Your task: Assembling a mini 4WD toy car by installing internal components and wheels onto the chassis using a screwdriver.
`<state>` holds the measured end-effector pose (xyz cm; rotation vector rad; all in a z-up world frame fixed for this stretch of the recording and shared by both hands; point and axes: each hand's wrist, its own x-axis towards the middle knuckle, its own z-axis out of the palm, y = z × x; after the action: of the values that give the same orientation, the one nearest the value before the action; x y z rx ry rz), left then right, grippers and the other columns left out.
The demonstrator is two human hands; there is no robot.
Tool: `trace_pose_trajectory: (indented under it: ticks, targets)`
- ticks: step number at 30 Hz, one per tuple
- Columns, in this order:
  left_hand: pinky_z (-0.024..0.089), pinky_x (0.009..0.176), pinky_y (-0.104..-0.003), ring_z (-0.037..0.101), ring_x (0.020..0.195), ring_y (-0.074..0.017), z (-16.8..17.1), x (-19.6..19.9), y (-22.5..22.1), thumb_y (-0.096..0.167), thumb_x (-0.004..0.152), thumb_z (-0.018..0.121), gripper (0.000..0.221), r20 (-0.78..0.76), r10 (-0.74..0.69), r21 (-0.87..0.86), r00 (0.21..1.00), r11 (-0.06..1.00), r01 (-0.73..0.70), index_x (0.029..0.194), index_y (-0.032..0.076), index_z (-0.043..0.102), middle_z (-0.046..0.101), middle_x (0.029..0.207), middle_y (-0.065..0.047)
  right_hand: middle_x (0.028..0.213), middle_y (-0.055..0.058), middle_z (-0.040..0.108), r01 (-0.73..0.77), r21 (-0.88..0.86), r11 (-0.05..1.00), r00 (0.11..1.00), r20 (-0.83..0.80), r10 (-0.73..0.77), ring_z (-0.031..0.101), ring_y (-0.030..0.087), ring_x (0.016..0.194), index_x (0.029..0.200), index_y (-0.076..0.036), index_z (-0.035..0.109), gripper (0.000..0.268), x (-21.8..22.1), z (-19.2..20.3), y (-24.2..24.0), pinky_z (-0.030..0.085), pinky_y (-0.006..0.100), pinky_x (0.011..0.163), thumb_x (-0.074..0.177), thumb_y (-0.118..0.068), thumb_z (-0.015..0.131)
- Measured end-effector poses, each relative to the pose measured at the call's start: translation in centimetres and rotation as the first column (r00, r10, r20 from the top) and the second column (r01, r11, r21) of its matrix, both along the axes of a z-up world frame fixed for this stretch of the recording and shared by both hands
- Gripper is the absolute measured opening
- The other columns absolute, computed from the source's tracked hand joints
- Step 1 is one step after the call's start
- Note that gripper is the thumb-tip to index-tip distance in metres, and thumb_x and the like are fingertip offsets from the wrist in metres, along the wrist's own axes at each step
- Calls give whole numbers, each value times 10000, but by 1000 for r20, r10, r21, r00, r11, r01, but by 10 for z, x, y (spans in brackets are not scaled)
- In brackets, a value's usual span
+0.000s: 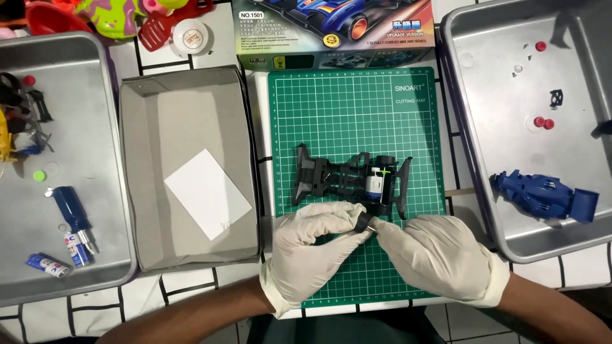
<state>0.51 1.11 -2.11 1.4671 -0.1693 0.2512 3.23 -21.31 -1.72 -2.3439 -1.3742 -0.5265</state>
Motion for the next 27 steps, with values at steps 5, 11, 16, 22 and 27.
trace_pose_trajectory:
  ticks: [5, 11, 16, 22, 27]
  targets:
    - [696, 950, -363, 797, 1004, -282, -4, -5, -2, -36, 752, 903, 240, 68, 18, 209, 998, 977, -32, 904, 44, 736, 755, 1059, -147, 611, -36, 374, -24, -78, 997, 1000, -11, 24, 349, 141, 505, 1475, 43, 429, 554, -3, -11, -7, 327, 321, 458, 978, 13, 671]
    - [690, 929, -322, 798, 993, -251, 8, 1, 5, 1, 785, 898, 196, 190, -26, 310, 981, 950, -35, 927, 26, 766, 766, 1064, -133, 572, -17, 410, 23, 125, 992, 978, -209, 3, 343, 166, 467, 1264, -52, 488, 396, 0, 7, 7, 326, 324, 434, 929, -16, 695]
    - [673, 1077, -352, 775, 1131, -274, 49, 16, 34, -123, 883, 790, 333, 238, -146, 64, 960, 989, 135, 1167, 24, 694, 741, 1199, -160, 919, -41, 850, 175, 121, 977, 719, -693, -43, 825, 65, 748, 1347, -197, 633, 727, 10, 52, -2, 692, 222, 704, 773, -636, 714]
    - [561, 664, -307, 582, 646, -170, 47, 18, 29, 38, 973, 775, 303, 323, -241, 522, 915, 852, 40, 1257, 59, 671, 674, 796, -11, 748, -37, 740, 341, 300, 891, 631, -775, 19, 679, 40, 658, 1333, -118, 657, 618, 4, 47, 28, 642, 175, 690, 747, -60, 846]
    - [616, 813, -359, 681, 836, -215, 41, 34, 47, 476, 888, 778, 638, 298, -153, 781, 942, 606, -149, 1342, 59, 611, 736, 968, -97, 1016, 155, 739, 383, 546, 745, 650, -732, 202, 745, 225, 965, 985, 3, 650, 129, 8, 43, 27, 648, 309, 889, 871, 7, 711]
